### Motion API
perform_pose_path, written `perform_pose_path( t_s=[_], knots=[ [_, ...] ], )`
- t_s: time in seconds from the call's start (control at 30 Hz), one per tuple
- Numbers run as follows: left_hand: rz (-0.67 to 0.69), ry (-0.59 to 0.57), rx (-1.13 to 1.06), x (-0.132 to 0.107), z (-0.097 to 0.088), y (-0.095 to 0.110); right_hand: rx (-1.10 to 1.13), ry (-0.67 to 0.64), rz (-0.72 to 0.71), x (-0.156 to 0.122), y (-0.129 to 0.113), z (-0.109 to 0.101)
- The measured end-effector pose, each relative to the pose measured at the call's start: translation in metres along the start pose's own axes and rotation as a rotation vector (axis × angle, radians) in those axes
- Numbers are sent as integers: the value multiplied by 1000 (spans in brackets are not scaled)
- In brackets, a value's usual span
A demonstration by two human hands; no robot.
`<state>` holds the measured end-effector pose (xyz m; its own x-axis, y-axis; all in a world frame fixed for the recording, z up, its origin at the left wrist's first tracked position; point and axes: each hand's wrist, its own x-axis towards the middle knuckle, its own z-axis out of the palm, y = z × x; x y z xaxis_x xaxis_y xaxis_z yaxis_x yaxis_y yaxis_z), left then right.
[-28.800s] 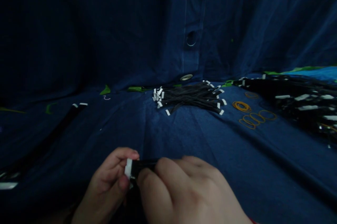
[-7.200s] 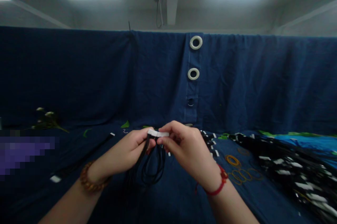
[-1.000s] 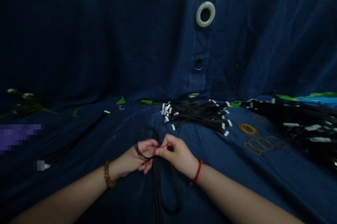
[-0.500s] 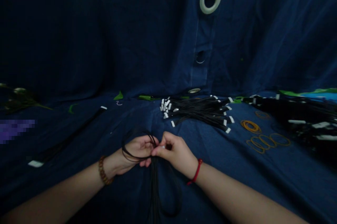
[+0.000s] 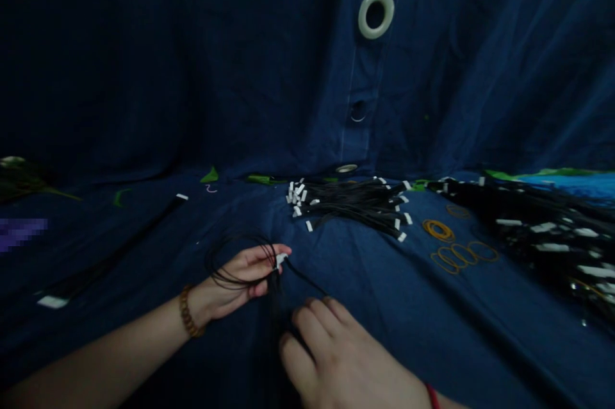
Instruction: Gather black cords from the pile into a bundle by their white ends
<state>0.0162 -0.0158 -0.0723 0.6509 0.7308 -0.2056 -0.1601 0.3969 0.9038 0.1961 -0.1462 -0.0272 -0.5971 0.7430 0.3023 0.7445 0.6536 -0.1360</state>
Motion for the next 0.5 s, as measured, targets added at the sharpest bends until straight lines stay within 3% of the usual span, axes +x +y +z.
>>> perform_pose_path(
  t_s=[0.07,0.2,0.33,0.5],
  knots=[
    [24,9,-20,-1,2,-1,21,-103,114,-5,6,8],
    [59,48,-50,-2,8,-2,378,-185,560,-2,12,8],
    [65,90,-94,-3,13,-2,704,-238,710,16,-5,17],
    [66,136,-189,-8,18,0,1203,-201,878,29,-33,29]
  ],
)
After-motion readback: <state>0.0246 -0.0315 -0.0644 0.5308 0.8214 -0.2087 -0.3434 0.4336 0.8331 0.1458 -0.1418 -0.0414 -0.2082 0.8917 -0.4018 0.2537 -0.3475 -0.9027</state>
